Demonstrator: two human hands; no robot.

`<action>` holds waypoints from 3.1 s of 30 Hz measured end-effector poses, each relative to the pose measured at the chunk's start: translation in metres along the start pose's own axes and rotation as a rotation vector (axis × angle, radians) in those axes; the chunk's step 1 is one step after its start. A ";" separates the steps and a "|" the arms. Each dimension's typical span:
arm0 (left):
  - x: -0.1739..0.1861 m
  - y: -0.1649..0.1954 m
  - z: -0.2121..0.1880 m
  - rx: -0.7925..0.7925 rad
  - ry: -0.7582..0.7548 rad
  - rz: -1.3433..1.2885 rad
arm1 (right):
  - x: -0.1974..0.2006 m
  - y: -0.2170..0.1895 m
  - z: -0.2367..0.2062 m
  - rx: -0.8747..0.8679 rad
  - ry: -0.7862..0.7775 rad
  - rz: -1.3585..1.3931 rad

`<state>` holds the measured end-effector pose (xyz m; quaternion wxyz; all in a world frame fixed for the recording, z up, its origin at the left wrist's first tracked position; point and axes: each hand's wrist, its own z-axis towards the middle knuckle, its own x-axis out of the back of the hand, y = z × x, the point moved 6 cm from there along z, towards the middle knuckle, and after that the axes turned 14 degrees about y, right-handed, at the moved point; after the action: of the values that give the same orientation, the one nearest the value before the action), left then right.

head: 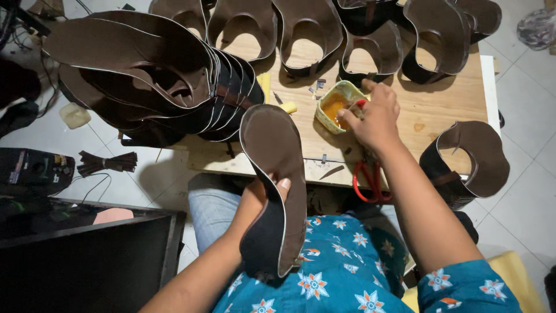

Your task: The person holds a brown shoe upper in one hand and uses a brush to apply glue from a small container along its edge, working around the rim. Finished uppers are set on the table among a large stack of similar shoe components.

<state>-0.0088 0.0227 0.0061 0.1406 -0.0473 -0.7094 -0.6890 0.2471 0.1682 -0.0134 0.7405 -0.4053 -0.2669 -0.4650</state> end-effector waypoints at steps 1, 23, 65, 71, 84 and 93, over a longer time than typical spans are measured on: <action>0.002 0.001 0.002 -0.015 0.006 0.003 | 0.001 0.001 0.001 -0.029 0.015 0.034; -0.003 0.021 0.022 0.098 0.015 -0.021 | 0.073 -0.077 -0.094 -0.475 -0.103 0.992; -0.007 0.025 0.010 0.033 -0.092 -0.206 | 0.105 -0.113 -0.059 -0.111 0.052 0.874; 0.002 0.030 0.015 -0.368 0.033 -0.009 | 0.102 -0.091 -0.068 -0.360 0.166 1.045; 0.005 0.013 0.017 -0.352 0.149 -0.170 | 0.089 -0.111 -0.094 -0.263 -0.020 0.870; 0.010 0.010 0.015 -0.341 0.131 0.106 | 0.122 -0.144 -0.075 0.094 0.079 0.798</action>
<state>-0.0185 0.0371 0.0179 0.2126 -0.0627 -0.5680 -0.7926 0.1705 0.0122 0.0919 0.8903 -0.4245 -0.0811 -0.1436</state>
